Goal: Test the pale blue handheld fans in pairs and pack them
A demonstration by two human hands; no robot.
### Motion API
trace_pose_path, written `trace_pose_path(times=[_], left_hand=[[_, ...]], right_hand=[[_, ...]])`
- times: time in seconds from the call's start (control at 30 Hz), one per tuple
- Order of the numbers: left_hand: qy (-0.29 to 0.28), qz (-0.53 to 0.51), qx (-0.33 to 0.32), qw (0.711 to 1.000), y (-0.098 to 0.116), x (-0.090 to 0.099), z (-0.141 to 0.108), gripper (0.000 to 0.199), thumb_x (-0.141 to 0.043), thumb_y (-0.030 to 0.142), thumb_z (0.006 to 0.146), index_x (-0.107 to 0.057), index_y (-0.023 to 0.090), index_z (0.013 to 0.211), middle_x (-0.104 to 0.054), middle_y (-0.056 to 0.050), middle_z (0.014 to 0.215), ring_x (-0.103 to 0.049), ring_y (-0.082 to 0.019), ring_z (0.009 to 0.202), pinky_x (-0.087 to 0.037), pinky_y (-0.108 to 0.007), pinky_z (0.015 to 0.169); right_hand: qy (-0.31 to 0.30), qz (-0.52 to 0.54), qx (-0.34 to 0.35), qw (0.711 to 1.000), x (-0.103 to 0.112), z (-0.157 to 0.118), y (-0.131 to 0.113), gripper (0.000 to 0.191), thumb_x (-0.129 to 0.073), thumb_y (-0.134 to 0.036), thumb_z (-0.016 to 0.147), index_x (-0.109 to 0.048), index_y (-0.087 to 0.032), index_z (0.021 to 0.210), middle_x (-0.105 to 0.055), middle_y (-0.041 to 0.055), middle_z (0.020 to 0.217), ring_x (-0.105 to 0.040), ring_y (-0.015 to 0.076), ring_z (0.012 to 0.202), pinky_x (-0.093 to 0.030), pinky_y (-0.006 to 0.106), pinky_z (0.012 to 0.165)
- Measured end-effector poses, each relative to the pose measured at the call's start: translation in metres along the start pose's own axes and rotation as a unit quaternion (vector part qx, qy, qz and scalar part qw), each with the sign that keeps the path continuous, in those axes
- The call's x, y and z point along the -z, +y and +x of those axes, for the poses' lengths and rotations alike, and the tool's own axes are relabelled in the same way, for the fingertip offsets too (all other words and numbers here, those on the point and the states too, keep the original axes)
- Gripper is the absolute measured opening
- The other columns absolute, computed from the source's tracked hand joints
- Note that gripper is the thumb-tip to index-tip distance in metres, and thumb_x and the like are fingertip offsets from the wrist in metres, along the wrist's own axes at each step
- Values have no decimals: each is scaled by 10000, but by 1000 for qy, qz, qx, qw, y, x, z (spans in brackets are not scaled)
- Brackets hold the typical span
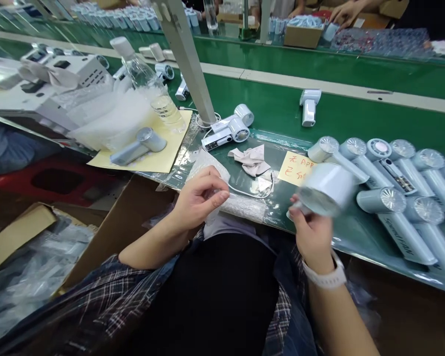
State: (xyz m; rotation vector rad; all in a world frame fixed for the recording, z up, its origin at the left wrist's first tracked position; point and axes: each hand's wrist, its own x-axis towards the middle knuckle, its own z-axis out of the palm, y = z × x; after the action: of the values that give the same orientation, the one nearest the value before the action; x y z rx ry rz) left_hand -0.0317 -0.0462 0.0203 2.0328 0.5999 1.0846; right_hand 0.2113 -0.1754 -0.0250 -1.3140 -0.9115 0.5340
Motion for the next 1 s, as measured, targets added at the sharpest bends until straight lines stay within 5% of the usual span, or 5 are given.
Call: trace_pose_path(times=[0.1,0.23,0.4,0.53,1.0], left_hand=[[-7,-6,2,1000,0,-2,0,262,-772,444,965,-744,206,857,-637,-3,854,-546,-116,707,-480,-267,678],[-10,-3,12,1000,-1,-2,0,274,-729,441,995,-739,203,859,-641,-8,864,-545,-119,716,-477,-272,689],[6,-8,-11,1000,-2,-1,-2,237,-785,408,962,-731,202,859,-600,10,830,-551,-109,716,-451,-244,651],[-1,6,6,1000,-1,-3,-5,212,-742,377,990,-730,203,870,-617,-3,853,-568,-122,731,-489,-262,682],[-24,55,-10,998,-5,-6,-13,170,-717,359,1008,-736,210,929,-599,-34,979,-609,-150,876,-566,-291,811]], right_hand=[[35,-29,73,996,-4,-3,2,281,-885,-467,846,-743,-275,994,-677,47,1054,-676,285,1045,-518,564,1129],[-64,-65,-6,996,-6,-5,1,291,-857,-508,862,-742,-249,926,-683,50,959,-672,271,931,-541,577,1083],[-29,-49,-10,998,-9,-8,10,309,-887,-494,834,-737,-260,968,-683,59,1061,-651,288,1087,-431,585,1228],[-86,19,-109,990,-20,-9,10,421,-874,-573,840,-676,-281,1069,-700,34,980,-683,248,925,-588,537,1026],[-136,321,-331,877,-43,-13,-53,325,-731,-501,931,-755,-299,1185,-745,39,1011,-745,223,935,-679,391,901]])
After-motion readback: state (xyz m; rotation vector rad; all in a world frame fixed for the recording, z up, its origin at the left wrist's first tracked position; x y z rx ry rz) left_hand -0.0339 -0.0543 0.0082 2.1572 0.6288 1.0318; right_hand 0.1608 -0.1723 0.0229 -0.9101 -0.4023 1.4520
